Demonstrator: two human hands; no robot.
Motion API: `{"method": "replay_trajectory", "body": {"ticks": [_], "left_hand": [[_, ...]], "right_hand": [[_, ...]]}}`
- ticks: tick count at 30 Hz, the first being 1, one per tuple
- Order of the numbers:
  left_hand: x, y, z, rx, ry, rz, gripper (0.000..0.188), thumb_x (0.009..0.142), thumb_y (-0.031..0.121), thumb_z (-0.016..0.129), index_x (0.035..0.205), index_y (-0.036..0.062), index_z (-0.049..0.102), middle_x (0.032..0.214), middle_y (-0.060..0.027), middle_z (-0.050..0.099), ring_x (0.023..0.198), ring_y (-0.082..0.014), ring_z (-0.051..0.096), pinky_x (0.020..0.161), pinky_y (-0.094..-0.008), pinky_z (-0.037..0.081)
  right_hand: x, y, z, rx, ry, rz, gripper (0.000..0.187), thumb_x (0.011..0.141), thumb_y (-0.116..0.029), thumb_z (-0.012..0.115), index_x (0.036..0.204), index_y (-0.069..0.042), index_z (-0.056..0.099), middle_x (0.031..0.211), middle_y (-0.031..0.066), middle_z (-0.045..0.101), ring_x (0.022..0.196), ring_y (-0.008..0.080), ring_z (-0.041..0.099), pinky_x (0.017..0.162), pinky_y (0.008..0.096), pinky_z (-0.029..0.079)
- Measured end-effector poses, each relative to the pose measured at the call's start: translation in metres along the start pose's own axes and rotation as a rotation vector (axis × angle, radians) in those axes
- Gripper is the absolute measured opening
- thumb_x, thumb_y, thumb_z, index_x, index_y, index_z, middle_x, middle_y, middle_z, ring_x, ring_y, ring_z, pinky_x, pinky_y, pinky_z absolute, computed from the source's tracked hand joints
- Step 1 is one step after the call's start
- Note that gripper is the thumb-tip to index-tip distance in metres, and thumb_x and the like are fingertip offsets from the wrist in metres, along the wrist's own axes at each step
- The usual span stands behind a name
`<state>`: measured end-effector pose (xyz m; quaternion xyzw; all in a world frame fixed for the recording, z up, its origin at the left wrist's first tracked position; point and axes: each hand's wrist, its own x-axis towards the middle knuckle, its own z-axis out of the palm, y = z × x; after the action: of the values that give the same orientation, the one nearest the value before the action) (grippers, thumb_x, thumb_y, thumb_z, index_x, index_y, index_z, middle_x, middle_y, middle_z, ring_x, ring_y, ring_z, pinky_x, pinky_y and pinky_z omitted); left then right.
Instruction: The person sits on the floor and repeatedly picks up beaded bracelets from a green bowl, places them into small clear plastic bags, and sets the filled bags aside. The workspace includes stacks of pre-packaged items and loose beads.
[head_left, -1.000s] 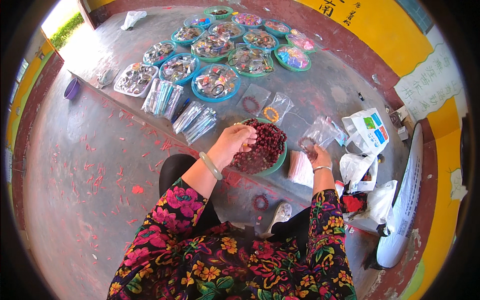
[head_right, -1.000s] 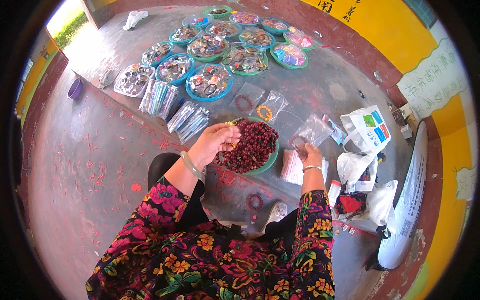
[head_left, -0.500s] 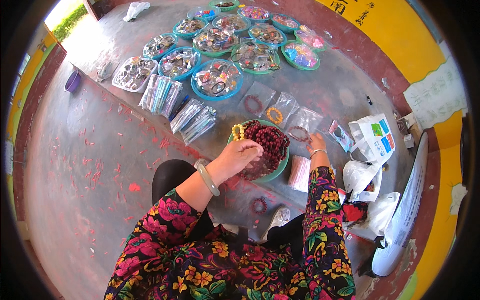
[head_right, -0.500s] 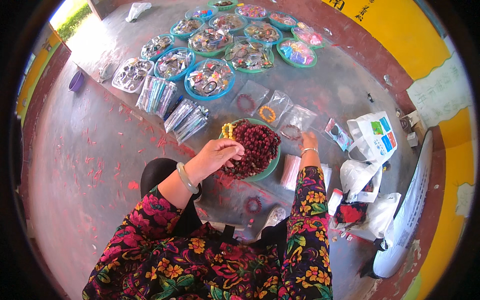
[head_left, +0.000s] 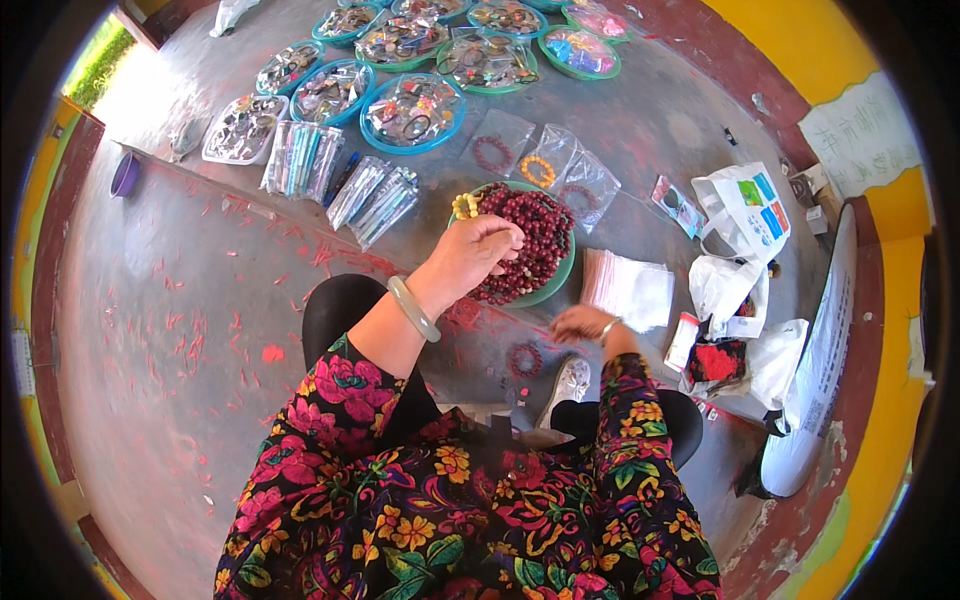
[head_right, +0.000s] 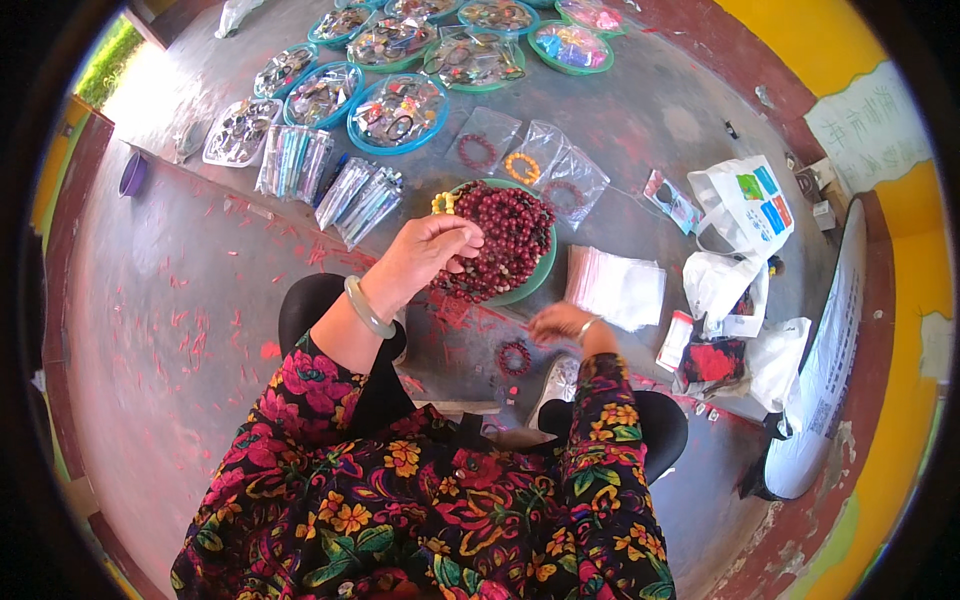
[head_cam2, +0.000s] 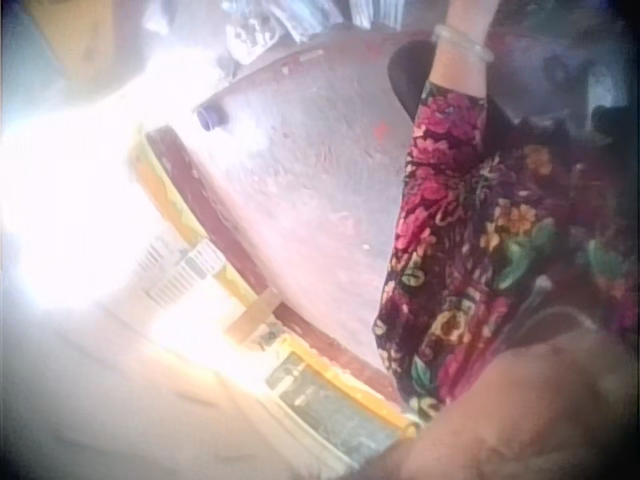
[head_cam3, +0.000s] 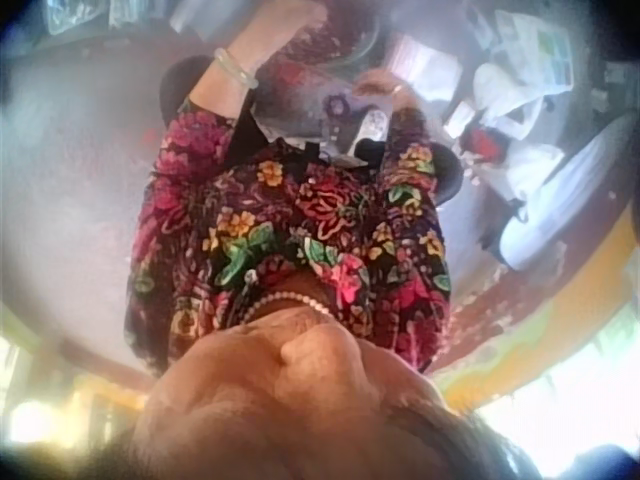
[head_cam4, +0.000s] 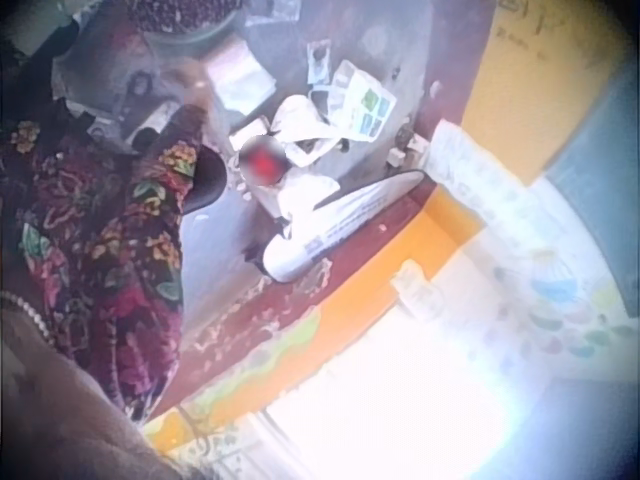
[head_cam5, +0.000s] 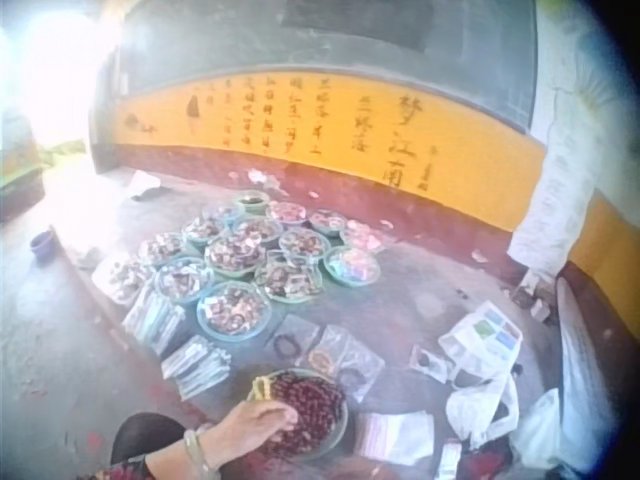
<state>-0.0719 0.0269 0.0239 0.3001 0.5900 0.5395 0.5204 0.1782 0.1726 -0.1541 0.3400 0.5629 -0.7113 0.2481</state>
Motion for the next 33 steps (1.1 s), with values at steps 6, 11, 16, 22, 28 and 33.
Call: {"method": "replay_trajectory", "body": {"ticks": [6,11,16,22,28,33], "left_hand": [[0.006,-0.003,0.005,0.008,-0.005,-0.017,0.022,0.09,0.017,0.047,0.097,0.0006,0.059,0.09,-0.0059,0.061,0.081,-0.0118,0.059,0.064,-0.0231,0.048],[0.009,-0.01,0.002,0.07,-0.003,-0.048,0.022,0.09,0.017,0.047,0.098,0.0003,0.059,0.091,-0.0063,0.061,0.082,-0.0118,0.059,0.065,-0.0232,0.048],[0.01,-0.011,0.006,0.125,-0.027,-0.04,0.022,0.091,0.015,0.046,0.102,-0.0009,0.057,0.094,-0.0078,0.062,0.084,-0.0129,0.06,0.067,-0.0237,0.049],[0.014,-0.005,0.015,0.227,-0.088,-0.052,0.023,0.091,0.014,0.045,0.104,-0.0019,0.056,0.096,-0.0084,0.062,0.086,-0.0136,0.06,0.067,-0.0241,0.049],[0.014,-0.009,0.014,0.32,-0.129,0.052,0.022,0.092,0.014,0.045,0.103,-0.0014,0.056,0.096,-0.0075,0.062,0.086,-0.0132,0.06,0.068,-0.0243,0.049],[0.01,-0.006,0.015,0.309,-0.103,0.004,0.022,0.092,0.014,0.045,0.103,-0.0008,0.056,0.096,-0.0075,0.062,0.087,-0.0131,0.06,0.069,-0.0248,0.049]], "right_hand": [[0.089,0.148,0.071,-1.188,-0.072,0.409,0.028,0.072,-0.019,0.062,0.097,-0.005,0.065,0.097,0.0128,0.064,0.087,0.0248,0.063,0.071,0.0348,0.051],[0.092,0.13,0.093,-1.404,-0.243,0.426,0.034,0.072,-0.018,0.063,0.105,-0.011,0.064,0.116,0.0101,0.057,0.104,0.0256,0.056,0.082,0.0375,0.046],[0.08,0.109,0.096,-1.431,-0.252,0.395,0.041,0.072,-0.018,0.065,0.112,-0.012,0.059,0.122,0.0081,0.053,0.109,0.0246,0.052,0.087,0.0383,0.043],[0.08,0.112,0.086,-1.463,-0.29,0.39,0.061,0.07,-0.019,0.07,0.126,-0.014,0.047,0.133,0.0032,0.041,0.121,0.0225,0.041,0.095,0.042,0.035],[0.09,0.121,0.08,-1.423,-0.268,0.443,0.064,0.072,-0.022,0.069,0.129,-0.015,0.041,0.135,0.005,0.037,0.123,0.0216,0.038,0.094,0.0428,0.036],[0.083,0.118,0.083,-1.099,0.078,0.472,0.049,0.073,-0.019,0.065,0.119,-0.01,0.052,0.125,0.0111,0.048,0.117,0.024,0.045,0.088,0.0413,0.043]]}}
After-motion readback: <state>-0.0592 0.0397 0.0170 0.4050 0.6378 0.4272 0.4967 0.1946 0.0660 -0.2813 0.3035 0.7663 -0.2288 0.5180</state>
